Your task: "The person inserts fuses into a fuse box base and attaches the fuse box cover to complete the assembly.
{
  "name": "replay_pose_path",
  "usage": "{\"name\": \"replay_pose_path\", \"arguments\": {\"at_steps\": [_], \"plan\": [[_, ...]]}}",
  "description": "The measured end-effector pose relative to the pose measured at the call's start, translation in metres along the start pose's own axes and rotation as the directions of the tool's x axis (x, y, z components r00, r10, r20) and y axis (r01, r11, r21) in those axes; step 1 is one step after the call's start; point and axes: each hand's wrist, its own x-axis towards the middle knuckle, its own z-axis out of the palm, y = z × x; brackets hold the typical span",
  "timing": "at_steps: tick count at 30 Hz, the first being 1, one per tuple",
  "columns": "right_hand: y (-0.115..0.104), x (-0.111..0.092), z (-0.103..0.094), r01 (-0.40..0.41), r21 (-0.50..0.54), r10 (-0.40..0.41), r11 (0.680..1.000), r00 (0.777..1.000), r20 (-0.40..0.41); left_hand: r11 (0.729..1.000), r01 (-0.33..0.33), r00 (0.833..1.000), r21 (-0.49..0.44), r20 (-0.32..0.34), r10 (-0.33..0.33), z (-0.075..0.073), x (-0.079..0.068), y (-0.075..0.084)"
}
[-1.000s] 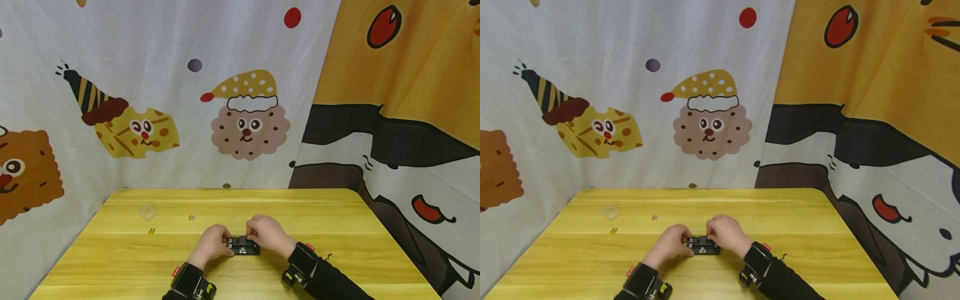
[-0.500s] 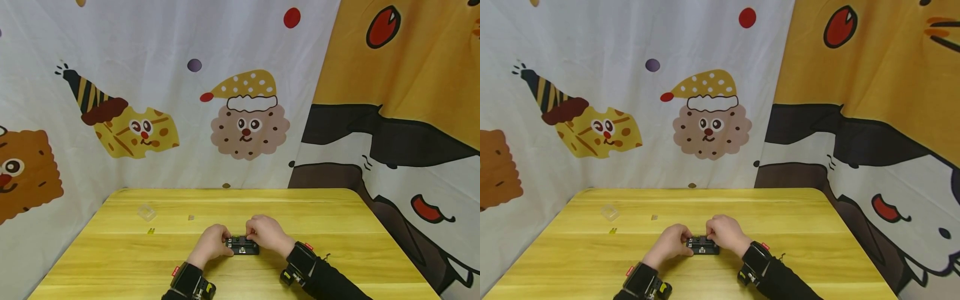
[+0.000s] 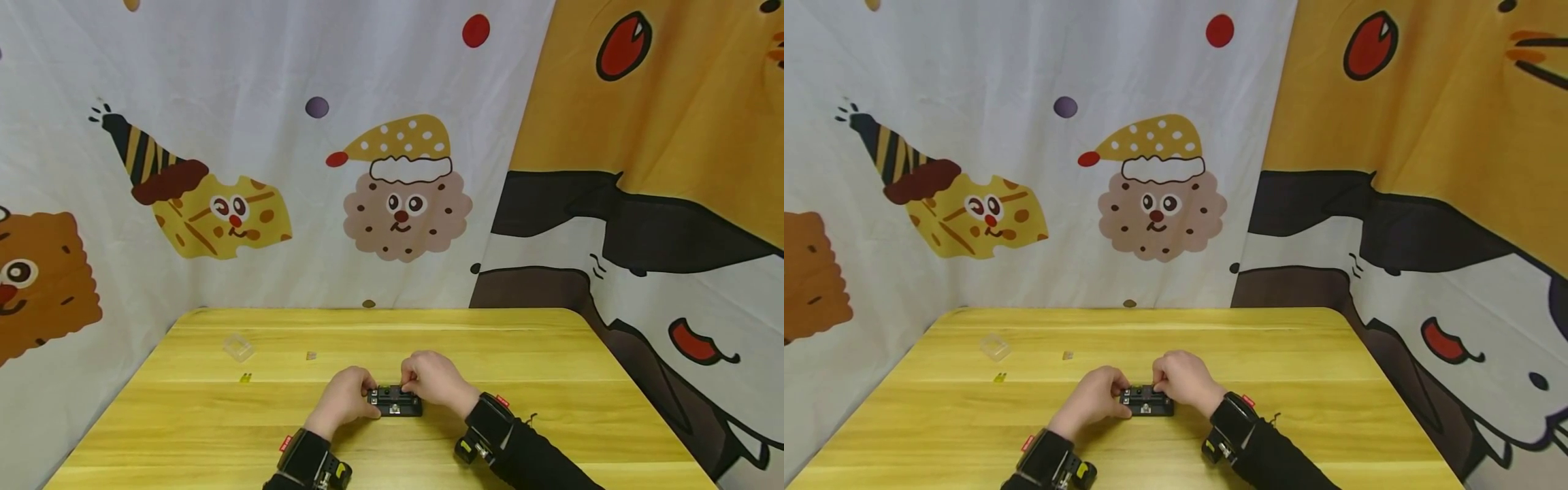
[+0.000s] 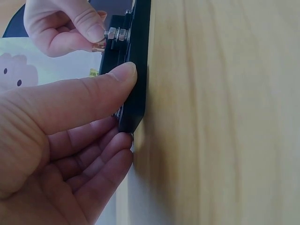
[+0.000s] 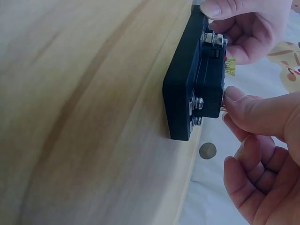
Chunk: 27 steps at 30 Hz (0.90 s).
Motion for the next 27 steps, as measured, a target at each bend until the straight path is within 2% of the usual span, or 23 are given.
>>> {"name": "replay_pose_path", "arguments": {"at_steps": [12,27], "plan": [[-0.007,0.0028,-0.004,0.014,-0.003,-0.014,1.0,1.0,0.016,1.0,-0.002,1.0,-0.015,0.0,0.002,-0.0011,0.0,-0.0008],[-0.0025,-0.0018,0.0032,-0.038,0.038,0.038,0.999,0.999,0.013,1.0,0.002,1.0,-0.022,0.011,-0.001,-0.0012,-0.0013,0.0018]]}}
